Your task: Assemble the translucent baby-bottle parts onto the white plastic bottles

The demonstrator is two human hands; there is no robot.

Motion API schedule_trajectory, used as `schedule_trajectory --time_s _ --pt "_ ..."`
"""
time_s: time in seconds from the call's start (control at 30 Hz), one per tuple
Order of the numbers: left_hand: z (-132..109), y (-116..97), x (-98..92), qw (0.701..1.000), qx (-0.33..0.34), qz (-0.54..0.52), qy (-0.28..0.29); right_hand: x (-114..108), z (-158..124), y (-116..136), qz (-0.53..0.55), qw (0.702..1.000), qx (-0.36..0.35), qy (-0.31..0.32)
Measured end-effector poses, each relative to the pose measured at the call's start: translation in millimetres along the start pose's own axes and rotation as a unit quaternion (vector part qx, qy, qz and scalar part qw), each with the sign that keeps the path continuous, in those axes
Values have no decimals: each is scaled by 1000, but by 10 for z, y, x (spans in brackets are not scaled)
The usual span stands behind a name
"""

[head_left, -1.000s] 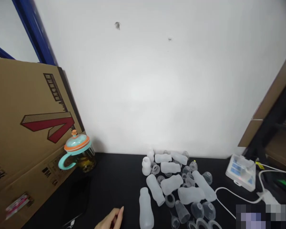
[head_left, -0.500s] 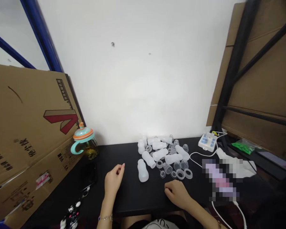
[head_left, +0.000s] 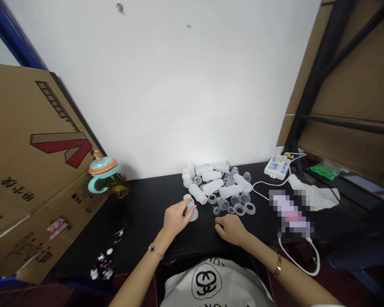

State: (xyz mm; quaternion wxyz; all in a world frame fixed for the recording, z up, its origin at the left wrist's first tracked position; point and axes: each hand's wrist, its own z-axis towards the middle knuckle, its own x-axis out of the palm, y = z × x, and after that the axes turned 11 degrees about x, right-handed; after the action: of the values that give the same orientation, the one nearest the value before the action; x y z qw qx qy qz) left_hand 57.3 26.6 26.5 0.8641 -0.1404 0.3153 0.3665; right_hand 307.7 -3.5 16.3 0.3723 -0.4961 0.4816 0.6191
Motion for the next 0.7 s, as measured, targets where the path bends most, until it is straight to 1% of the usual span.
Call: schedule_trajectory --time_s 0.1,0.2,0.33,0.43,0.5,0.7 --pt "-208 11 12 1000 -28 11 -3 13 27 17 -8 1000 7 -1" --pt "-299 -6 4 999 -29 8 43 18 23 25 -14 1000 1 2" --pt "-322 -29 9 994 -63 4 94 26 9 11 -11 1000 -6 6" --pt "-318 -40 15 987 -67 -13 142 41 9 -8 -2 1000 -13 6" --pt "-315 -48 16 984 -62 -23 164 49 12 -15 3 1000 -13 5" --pt "-325 -64 10 984 -56 -17 169 64 0 -9 9 1000 -16 -13"
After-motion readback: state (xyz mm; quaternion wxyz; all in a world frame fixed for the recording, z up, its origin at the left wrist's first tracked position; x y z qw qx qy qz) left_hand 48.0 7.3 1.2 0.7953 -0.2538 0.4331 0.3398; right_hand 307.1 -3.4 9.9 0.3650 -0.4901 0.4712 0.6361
